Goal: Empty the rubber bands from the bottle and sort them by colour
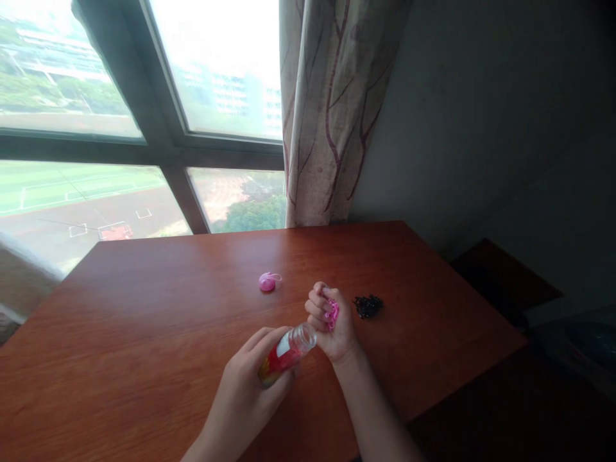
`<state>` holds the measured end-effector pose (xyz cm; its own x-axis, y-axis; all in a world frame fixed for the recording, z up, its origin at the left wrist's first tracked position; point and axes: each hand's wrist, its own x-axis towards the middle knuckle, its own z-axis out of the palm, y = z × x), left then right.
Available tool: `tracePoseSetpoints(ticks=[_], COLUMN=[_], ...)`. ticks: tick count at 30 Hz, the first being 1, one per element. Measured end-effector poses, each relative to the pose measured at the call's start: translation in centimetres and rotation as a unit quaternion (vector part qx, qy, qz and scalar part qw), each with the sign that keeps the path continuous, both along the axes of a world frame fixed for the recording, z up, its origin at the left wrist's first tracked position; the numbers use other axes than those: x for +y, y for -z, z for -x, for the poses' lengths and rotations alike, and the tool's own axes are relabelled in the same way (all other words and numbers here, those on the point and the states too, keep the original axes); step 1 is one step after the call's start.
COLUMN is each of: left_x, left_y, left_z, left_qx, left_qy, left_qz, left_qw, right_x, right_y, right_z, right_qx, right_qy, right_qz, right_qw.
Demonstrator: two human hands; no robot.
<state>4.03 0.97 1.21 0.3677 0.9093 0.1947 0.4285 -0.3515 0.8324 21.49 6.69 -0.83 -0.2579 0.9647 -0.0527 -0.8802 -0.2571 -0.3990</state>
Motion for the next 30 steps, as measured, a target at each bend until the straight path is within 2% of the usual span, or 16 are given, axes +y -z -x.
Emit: tracePoseSetpoints(ticks=[7,13,17,20,30], left_x=[-0.2,-0.5,-0.5,-0.4,-0.5], left_y=[0.7,1.0,1.2,1.2,1.1], left_z=[-0.5,-1.0,-1.0,-1.0,-1.2], left_qx=[0.028,0.068,0.091,0.096,0.102], left_qy=[0.004,-0.009,-0.016,-0.019,-0.028], left_qz=[0.001,-0.015,-0.023,-0.028,-0.026], left_qw=[1.000,0.998,0.995,0.995,0.994], right_x=[0.2,0.3,0.3,0.4,-0.2], right_y=[0.1,0.5,0.6,0.6,-0.8], right_z=[0.7,0.6,0.3,0.4,1.3], right_qx=[0.016,0.104,0.127,0.123,0.027], right_qy=[0.007,0.007,-0.008,-0.003,0.079], right_qz=[0.015,0.037,0.047,0.053,0.021], right_qw=[1.000,0.994,0.991,0.991,0.996])
